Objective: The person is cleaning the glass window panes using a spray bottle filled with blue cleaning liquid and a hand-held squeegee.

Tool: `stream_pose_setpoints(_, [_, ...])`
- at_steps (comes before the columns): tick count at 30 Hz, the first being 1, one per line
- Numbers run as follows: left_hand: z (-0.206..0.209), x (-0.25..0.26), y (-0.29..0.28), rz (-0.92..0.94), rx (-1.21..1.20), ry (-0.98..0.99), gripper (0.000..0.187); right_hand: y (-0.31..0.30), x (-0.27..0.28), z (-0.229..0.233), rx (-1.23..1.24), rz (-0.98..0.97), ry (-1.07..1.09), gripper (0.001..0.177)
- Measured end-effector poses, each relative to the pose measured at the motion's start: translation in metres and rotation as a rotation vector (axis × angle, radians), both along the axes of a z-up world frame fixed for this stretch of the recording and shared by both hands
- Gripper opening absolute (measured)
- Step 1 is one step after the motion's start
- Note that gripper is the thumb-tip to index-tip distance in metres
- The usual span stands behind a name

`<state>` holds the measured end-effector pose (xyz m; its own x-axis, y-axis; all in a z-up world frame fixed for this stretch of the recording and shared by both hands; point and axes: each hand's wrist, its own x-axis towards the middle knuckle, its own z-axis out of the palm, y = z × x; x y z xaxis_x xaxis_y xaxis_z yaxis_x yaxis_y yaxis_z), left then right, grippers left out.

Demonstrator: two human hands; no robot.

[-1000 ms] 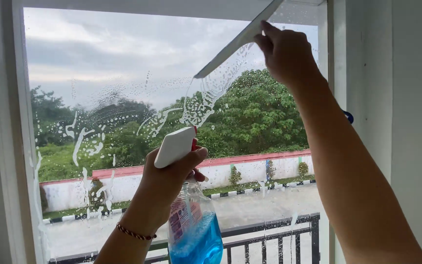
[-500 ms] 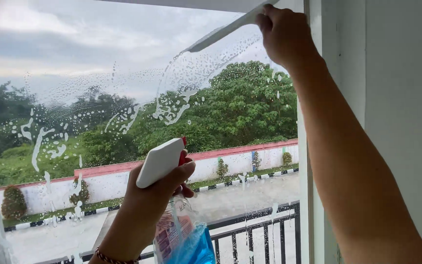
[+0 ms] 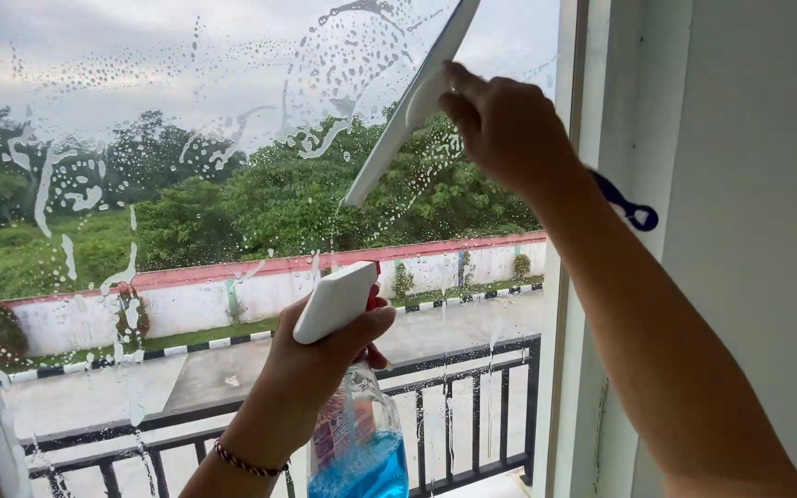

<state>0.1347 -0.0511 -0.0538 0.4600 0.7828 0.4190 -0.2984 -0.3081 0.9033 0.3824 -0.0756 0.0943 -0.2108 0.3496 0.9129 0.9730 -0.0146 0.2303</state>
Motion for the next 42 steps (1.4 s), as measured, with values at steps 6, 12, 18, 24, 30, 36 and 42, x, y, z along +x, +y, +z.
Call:
stream_pose_setpoints(6, [-0.013, 0.013, -0.006, -0.028, -0.118, -0.049, 0.034, -0.039, 0.099, -0.031, 0.003, -0.243, 0.075, 0.044])
stream_pose_setpoints(12, [-0.026, 0.048, 0.005, -0.099, -0.078, -0.084, 0.040, -0.004, 0.043, -0.130, -0.001, -0.206, -0.186, 0.049])
stream_pose_setpoints(18, [-0.020, 0.065, -0.016, -0.090, -0.071, -0.196, 0.037, -0.007, 0.055, -0.031, 0.050, -0.291, -0.159, 0.047])
stream_pose_setpoints(24, [-0.054, 0.057, -0.020, -0.072, -0.215, -0.095, 0.048, -0.057, 0.097, -0.123, -0.132, -0.597, -0.211, 0.051])
stream_pose_setpoints(30, [-0.089, 0.027, -0.020, 0.033, -0.261, -0.050, 0.057, -0.011, 0.015, -0.181, -0.039, -0.135, -0.415, 0.048])
stream_pose_setpoints(36, [-0.083, -0.024, -0.007, 0.181, -0.251, -0.091, 0.052, 0.012, -0.021, -0.029, 0.056, -0.201, -0.221, 0.048])
stream_pose_setpoints(42, [-0.077, -0.058, 0.010, 0.248, -0.179, -0.153, 0.055, 0.023, -0.080, -0.086, -0.196, -0.166, -0.414, 0.053])
